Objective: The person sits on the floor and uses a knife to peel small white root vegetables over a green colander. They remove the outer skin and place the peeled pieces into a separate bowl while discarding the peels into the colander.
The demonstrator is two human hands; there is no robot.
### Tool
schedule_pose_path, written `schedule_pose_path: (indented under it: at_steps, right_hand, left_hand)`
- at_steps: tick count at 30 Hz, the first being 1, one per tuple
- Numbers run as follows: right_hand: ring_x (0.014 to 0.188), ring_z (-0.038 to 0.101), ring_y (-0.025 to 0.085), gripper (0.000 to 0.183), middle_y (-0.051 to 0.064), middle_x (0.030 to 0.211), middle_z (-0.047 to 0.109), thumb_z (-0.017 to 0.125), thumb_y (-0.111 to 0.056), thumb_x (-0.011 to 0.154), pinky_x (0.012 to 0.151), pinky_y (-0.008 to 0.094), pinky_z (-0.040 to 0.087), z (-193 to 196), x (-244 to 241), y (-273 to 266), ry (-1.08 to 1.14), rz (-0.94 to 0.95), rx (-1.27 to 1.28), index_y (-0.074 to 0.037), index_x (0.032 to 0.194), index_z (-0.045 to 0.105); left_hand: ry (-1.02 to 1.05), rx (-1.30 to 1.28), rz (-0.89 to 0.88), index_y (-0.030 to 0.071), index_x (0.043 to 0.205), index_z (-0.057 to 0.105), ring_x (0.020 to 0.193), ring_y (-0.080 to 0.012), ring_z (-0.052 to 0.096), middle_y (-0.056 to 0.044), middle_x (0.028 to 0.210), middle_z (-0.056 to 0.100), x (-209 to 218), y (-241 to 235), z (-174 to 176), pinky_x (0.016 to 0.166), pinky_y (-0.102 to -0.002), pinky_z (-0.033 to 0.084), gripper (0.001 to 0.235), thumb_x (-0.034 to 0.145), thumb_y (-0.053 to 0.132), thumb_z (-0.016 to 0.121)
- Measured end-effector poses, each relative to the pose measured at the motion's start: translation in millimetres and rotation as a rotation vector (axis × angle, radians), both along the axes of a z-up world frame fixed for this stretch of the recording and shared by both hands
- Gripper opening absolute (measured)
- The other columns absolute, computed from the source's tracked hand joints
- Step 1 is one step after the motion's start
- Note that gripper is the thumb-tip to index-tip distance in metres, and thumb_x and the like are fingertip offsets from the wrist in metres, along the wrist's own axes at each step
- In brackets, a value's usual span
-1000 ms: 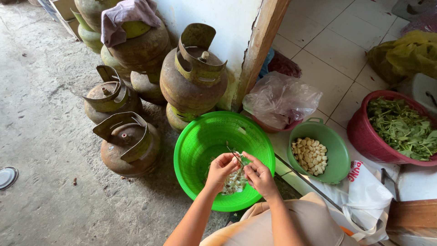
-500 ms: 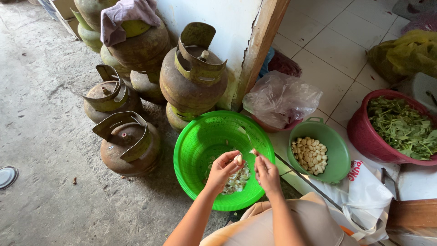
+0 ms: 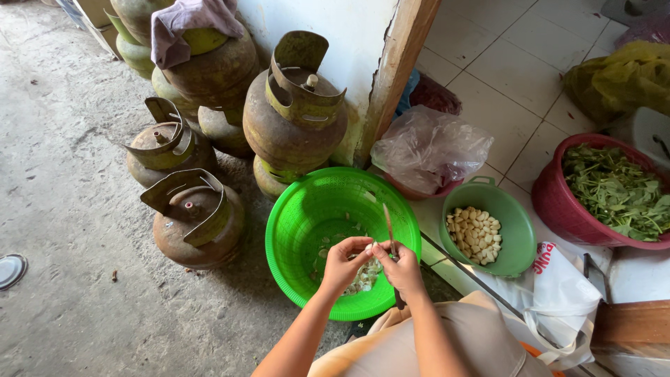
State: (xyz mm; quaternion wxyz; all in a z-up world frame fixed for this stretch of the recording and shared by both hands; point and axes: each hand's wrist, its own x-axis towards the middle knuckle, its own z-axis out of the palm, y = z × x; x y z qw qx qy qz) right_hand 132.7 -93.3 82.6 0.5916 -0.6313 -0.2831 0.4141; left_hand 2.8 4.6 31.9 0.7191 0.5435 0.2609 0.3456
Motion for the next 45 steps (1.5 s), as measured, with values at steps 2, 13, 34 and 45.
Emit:
schedule_pose_path:
  at_steps: [2,13,34,45]
  right_hand:
    - [0.039,0.036,0.003,0.02,-0.005,0.056,0.047,0.074,-0.025,0.093,0.036,0.022,0.024,5.8,1.6,0.5,0.112,0.007,-0.041,-0.006,0.092,0.067]
    - [0.044,0.039,0.002,0.022,-0.002,0.067,0.055,0.074,-0.026,0.094,0.039,0.021,0.028,-1.6,0.0,-1.9,0.031,0.014,0.029,-0.005,0.097,0.069]
    - [0.072,0.052,0.004,0.017,-0.002,0.085,0.067,0.073,-0.015,0.094,0.065,0.021,0.044,-2.5,0.0,-13.6,-0.049,0.054,0.264,0.0,0.102,0.073]
    - [0.074,0.058,0.004,0.022,-0.001,0.082,0.067,0.082,-0.017,0.088,0.067,0.021,0.049,2.0,-3.8,-12.0,-0.239,0.018,0.244,-0.001,0.094,0.068]
  left_hand:
    - [-0.012,-0.013,-0.023,-0.004,0.117,0.071,0.09,-0.0113,0.071,-0.007,0.1,0.076,0.2,-1.4,-0.9,0.08,-0.027,0.059,0.029,0.094,0.012,0.075]
    - [-0.097,-0.139,-0.022,-0.002,0.125,0.066,0.094,-0.0116,0.069,-0.007,0.108,0.074,4.7,-5.2,-2.8,0.084,-0.029,0.059,0.03,0.098,0.011,0.066]
    - [0.014,-0.113,-0.039,0.002,0.095,0.07,0.071,-0.0085,0.063,-0.001,0.082,0.073,-3.5,-1.3,19.6,0.068,-0.025,0.053,0.02,0.097,0.021,0.068]
    - [0.1,0.025,0.119,0.001,0.093,0.069,0.067,-0.0065,0.058,0.0,0.077,0.069,6.8,-7.1,8.2,0.063,-0.024,0.048,0.021,0.099,0.021,0.065]
